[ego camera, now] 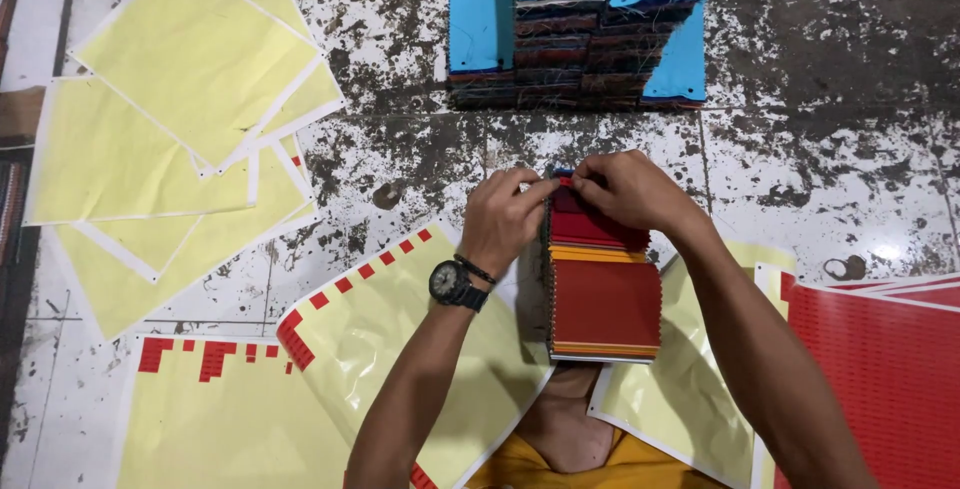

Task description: Applying small red stickers to the top edge of notebook pages as part of an assembly process.

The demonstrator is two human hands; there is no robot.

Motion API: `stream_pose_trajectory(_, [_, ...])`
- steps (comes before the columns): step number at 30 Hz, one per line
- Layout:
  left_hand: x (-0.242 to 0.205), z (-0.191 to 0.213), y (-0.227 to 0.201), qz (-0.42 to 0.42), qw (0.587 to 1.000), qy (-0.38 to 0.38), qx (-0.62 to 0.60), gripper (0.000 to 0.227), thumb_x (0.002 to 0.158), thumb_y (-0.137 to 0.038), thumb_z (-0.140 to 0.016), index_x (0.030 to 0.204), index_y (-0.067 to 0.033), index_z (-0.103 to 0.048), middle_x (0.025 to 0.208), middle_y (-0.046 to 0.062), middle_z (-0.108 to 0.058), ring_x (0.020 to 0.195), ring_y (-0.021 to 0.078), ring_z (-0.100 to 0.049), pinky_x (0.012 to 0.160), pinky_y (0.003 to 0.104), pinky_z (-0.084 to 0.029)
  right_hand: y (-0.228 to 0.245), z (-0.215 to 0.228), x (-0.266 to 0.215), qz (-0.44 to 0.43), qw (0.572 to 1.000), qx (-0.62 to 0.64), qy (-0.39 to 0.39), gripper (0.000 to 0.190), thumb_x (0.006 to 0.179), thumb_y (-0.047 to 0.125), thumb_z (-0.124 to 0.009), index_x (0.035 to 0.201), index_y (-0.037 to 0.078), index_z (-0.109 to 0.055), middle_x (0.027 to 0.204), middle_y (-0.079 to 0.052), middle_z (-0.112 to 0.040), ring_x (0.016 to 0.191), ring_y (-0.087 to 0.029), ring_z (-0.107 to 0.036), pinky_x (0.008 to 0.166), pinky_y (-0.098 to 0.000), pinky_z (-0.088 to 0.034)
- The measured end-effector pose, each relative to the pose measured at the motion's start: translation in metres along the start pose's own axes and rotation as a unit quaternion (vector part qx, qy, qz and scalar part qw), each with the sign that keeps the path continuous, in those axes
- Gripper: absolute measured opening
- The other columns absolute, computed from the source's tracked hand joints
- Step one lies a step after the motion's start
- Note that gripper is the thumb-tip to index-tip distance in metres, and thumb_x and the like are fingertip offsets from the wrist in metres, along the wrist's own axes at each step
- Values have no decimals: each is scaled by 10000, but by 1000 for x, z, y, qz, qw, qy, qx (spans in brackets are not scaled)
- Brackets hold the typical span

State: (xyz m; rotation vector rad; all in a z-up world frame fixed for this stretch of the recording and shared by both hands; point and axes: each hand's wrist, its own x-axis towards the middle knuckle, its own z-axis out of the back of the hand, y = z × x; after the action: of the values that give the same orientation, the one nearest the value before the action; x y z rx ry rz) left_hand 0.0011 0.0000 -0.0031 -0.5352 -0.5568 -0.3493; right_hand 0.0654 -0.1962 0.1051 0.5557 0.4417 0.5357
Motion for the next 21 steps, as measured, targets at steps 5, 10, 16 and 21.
stream_pose_trajectory(5, [-1,-11,7,-64,992,9,107,197,966,-192,-584,1089,-270,-717,983,-1,-605,819,230,-615,616,370,-528,-4,-14,7,-21,999,-40,2,239,937,218,-638,1028,40,-770,910,-247,-761,899,-441,-740,761,-522,-601])
stream_pose_trajectory(10, [10,6,-2,-94,985,-1,145,235,973,-106,-562,1065,-257,-716,935,-3,-598,770,224,-605,546,357,-514,0,-8,3,-98,994,-40,35,217,906,205,-686,1044,81,-797,928,-208,-777,892,-377,-763,783,-464,-617])
stream_pose_trajectory(16, [8,5,-3,-113,979,-6,172,274,949,-103,-550,1100,-286,-689,957,-21,-578,777,217,-585,562,367,-515,-21,-10,-3,67,969,-166,-171,406,750,163,-845,1142,116,-752,1043,-172,-687,991,-433,-693,734,-528,-609])
stream_pose_trajectory(21, [-1,0,-6,-109,982,-3,153,420,972,-29,-430,1212,-278,-667,985,-1,-567,820,238,-578,554,382,-514,-55,-38,4,125,944,-191,-236,103,812,229,-821,877,187,-753,926,-40,-682,939,-313,-691,716,-451,-601])
